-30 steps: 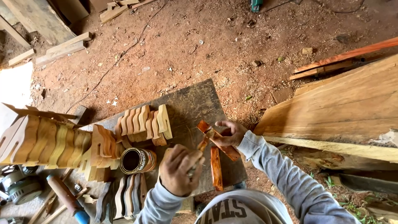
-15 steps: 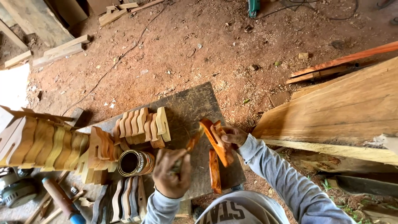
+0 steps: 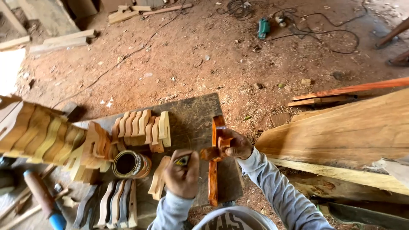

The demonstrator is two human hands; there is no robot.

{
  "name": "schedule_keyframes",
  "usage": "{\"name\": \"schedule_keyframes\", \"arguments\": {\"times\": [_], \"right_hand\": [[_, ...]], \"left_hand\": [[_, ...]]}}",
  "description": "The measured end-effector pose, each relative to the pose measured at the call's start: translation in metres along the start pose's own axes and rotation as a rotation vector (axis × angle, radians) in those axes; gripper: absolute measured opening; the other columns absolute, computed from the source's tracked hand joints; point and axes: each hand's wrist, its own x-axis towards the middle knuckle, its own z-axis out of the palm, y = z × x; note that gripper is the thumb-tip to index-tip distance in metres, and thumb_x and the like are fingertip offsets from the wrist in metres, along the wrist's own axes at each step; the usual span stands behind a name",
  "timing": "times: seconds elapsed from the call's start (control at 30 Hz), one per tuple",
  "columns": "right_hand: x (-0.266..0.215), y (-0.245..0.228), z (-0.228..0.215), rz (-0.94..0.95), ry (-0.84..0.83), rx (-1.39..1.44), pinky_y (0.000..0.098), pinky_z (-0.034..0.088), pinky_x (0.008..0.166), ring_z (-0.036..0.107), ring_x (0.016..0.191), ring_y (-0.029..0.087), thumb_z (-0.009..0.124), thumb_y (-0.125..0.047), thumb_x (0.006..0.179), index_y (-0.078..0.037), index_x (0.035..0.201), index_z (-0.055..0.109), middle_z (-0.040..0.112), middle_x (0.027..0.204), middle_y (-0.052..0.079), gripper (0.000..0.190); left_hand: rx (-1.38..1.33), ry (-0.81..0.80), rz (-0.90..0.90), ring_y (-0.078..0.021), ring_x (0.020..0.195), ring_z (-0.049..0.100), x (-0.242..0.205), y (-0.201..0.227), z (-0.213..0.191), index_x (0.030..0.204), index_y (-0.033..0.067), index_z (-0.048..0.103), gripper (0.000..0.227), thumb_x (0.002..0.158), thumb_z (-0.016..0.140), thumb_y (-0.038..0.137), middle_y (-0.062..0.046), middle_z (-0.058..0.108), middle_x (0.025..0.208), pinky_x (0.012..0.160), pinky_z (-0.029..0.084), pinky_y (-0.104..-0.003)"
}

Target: Applying varnish or paint to small curved wooden furniture components using a brush.

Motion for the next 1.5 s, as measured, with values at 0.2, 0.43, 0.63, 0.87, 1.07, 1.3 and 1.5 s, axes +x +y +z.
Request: {"name": "schedule_keyframes", "arguments": {"times": [0.2,0.43,0.63,0.87,1.07,1.3,1.5], "right_hand": [[-0.023,0.008,-0.021,0.028,-0.092,-0.234,0.0179,0.036,0.047,0.046,0.052,0.006,0.073,-0.014,0.098,0.004,0.153,0.038,0.066,0.086,0.005,0.068],[-0.033,0.010,-0.005,0.012,0.081,0.065,0.0283,0.039,0.066,0.053,0.066,0.013,0.074,-0.014,0.097,0.001,0.125,0.057,0.072,0.100,0.012,0.036],[-0.043,0.012,-0.015,0.022,0.067,0.004,0.0327,0.045,0.074,0.054,0.082,0.019,0.075,-0.012,0.097,0.003,0.135,0.058,0.065,0.106,0.012,0.044],[-0.038,0.013,-0.005,-0.060,0.163,0.016,0.0328,0.052,0.086,0.066,0.089,0.016,0.079,-0.007,0.092,0.001,0.130,0.064,0.073,0.109,0.008,0.042],[-0.038,0.007,0.010,-0.010,0.232,0.061,0.0326,0.056,0.094,0.072,0.098,0.020,0.078,-0.010,0.094,0.003,0.133,0.061,0.072,0.119,0.014,0.045],[-0.049,0.017,-0.014,0.003,0.231,0.173,0.0338,0.055,0.086,0.073,0.087,0.017,0.075,-0.008,0.094,-0.008,0.114,0.070,0.076,0.100,0.008,0.020],[-0.031,0.006,0.007,-0.026,0.328,0.190,0.0483,0.049,0.109,0.067,0.120,0.027,0.076,-0.006,0.096,-0.002,0.142,0.056,0.066,0.137,0.014,0.050]], "left_hand": [[-0.355,0.071,-0.018,-0.0114,0.043,0.060,0.018,0.041,-0.006,0.100,-0.0002,0.065,0.008,0.093,0.065,0.004,-0.011,0.073,0.071,0.033,0.047,-0.020],[-0.508,0.103,-0.160,-0.0116,0.051,0.059,-0.019,0.000,0.007,0.094,0.0054,0.065,0.002,0.094,0.066,0.007,-0.006,0.068,0.070,0.041,0.050,-0.023],[-0.434,0.148,-0.201,-0.0104,0.052,0.060,-0.006,0.035,0.006,0.099,-0.0003,0.066,0.008,0.092,0.067,0.005,-0.007,0.069,0.068,0.046,0.049,-0.021],[-0.307,0.132,-0.106,-0.0123,0.052,0.063,-0.001,0.043,-0.006,0.096,0.0005,0.065,0.008,0.093,0.066,0.007,-0.007,0.070,0.073,0.046,0.052,-0.021],[-0.122,0.022,-0.123,-0.0079,0.035,0.044,-0.021,0.011,-0.014,0.086,0.0044,0.065,0.003,0.087,0.067,0.002,-0.002,0.065,0.057,0.030,0.035,-0.022],[-0.361,0.052,0.000,-0.0061,0.034,0.042,-0.017,0.004,-0.005,0.094,0.0041,0.064,0.005,0.091,0.065,0.000,0.000,0.065,0.059,0.027,0.034,-0.021],[-0.119,0.114,0.012,-0.0058,0.037,0.041,-0.003,0.017,-0.017,0.094,0.0030,0.064,0.005,0.089,0.065,0.001,0.001,0.061,0.056,0.034,0.031,-0.021]]}}
